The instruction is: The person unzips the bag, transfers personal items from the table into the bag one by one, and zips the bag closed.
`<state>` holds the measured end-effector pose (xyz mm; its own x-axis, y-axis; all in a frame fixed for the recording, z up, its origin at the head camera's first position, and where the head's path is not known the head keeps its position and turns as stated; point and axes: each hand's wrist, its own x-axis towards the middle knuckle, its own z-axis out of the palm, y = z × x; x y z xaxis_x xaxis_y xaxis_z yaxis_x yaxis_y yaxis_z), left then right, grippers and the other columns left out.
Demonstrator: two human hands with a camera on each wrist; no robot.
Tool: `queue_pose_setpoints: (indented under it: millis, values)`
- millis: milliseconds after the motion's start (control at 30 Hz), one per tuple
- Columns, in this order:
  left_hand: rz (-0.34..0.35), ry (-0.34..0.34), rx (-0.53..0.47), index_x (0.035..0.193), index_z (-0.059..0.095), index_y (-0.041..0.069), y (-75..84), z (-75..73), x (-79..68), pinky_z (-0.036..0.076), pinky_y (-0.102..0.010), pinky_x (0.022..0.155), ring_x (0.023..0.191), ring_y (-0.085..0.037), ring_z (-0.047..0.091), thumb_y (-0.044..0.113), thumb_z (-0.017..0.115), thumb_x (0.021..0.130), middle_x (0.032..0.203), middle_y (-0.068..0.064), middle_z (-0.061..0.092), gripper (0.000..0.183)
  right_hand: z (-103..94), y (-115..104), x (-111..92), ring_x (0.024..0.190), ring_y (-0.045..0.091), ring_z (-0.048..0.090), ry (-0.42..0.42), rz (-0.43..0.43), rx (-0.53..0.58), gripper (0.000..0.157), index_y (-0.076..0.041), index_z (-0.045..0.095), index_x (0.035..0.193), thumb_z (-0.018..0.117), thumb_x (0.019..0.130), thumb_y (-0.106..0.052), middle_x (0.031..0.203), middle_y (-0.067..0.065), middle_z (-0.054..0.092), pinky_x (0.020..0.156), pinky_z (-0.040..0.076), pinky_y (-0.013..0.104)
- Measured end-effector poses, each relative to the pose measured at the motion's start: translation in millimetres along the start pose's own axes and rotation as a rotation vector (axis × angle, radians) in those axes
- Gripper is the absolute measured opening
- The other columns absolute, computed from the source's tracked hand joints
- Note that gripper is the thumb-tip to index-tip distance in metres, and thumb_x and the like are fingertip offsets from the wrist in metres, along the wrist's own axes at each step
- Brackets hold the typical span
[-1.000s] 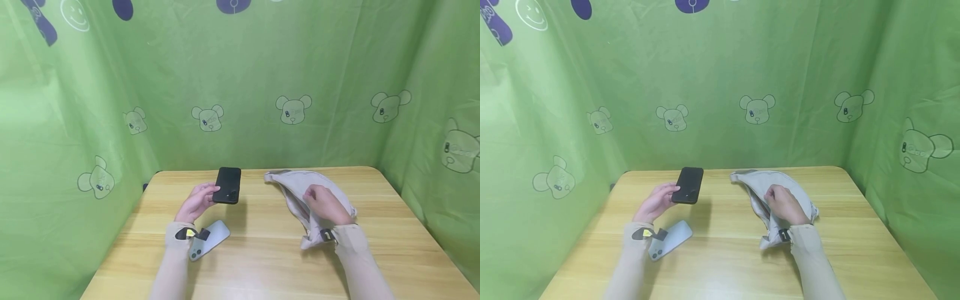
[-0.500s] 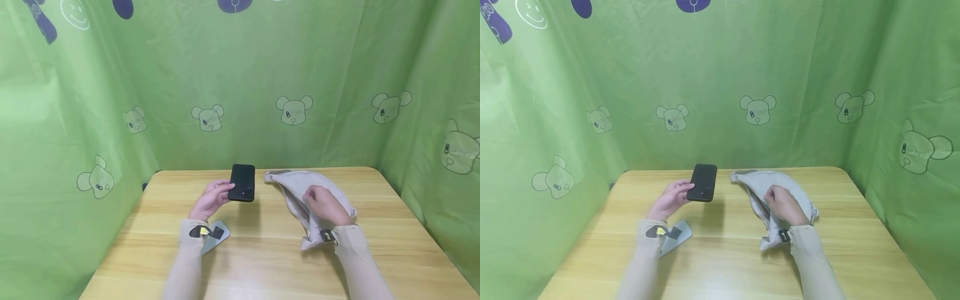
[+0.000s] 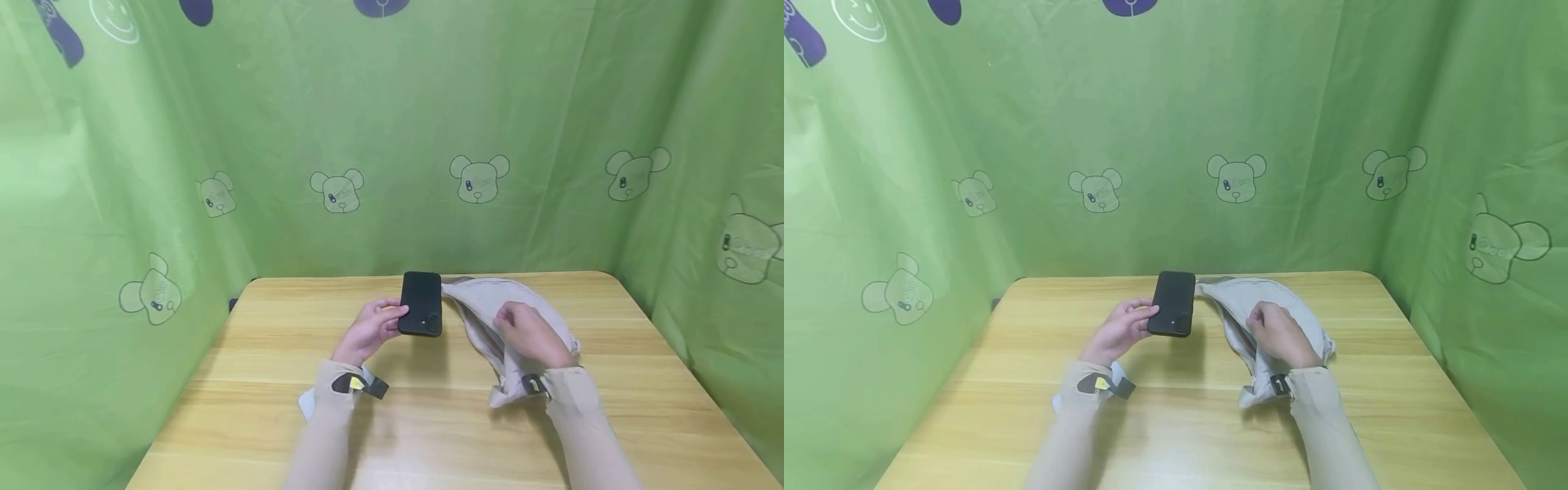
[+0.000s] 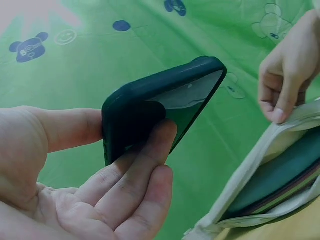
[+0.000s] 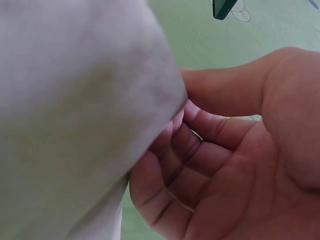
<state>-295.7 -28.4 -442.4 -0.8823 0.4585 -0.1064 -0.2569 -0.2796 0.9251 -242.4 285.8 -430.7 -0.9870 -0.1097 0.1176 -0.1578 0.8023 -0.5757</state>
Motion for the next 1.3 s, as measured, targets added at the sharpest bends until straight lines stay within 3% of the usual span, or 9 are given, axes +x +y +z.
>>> queue_pose_setpoints:
  millis: [300,633,900,1300]
  values:
    - [-0.022,0.01,0.017,0.107,0.056,0.008,-20.1,7.7,10.4,0.06,-0.024,0.076,0.072,-0.007,0.066,0.0,0.061,0.097,0.092,-0.002,0.072,0.014,0.0,0.4,0.9,0.078,0.02,0.061,0.007,-0.002,-0.007,0.01,-0.002,0.066,0.096,0.061,0.097,-0.01,0.088,0.011,0.069,0.073,0.053,0.036]
    - [-0.068,0.026,0.064,0.114,0.056,0.004,-36.1,15.9,19.1,0.063,-0.027,0.079,0.079,-0.011,0.074,0.0,0.065,0.095,0.092,-0.005,0.074,0.02,-0.2,1.6,2.0,0.078,0.02,0.062,0.015,-0.017,-0.002,0.008,-0.002,0.066,0.096,0.062,0.097,-0.009,0.088,0.011,0.07,0.073,0.055,0.038]
    - [-0.1,0.012,0.004,0.106,0.054,0.007,-48.1,22.1,25.3,0.048,-0.018,0.065,0.054,0.0,0.038,-0.004,0.063,0.095,0.073,0.004,0.058,0.018,-0.1,0.6,2.0,0.079,0.021,0.062,0.016,-0.013,-0.001,0.009,-0.001,0.066,0.096,0.061,0.097,-0.009,0.09,0.012,0.07,0.074,0.055,0.038]
    - [-0.121,0.031,0.143,0.117,0.059,-0.001,-70.6,21.1,31.4,0.061,-0.026,0.082,0.068,-0.004,0.066,0.003,0.068,0.094,0.083,0.001,0.071,0.026,1.6,0.7,2.4,0.078,0.02,0.063,0.019,0.0,0.01,0.011,-0.001,0.067,0.097,0.06,0.098,-0.009,0.092,0.014,0.071,0.072,0.055,0.036]
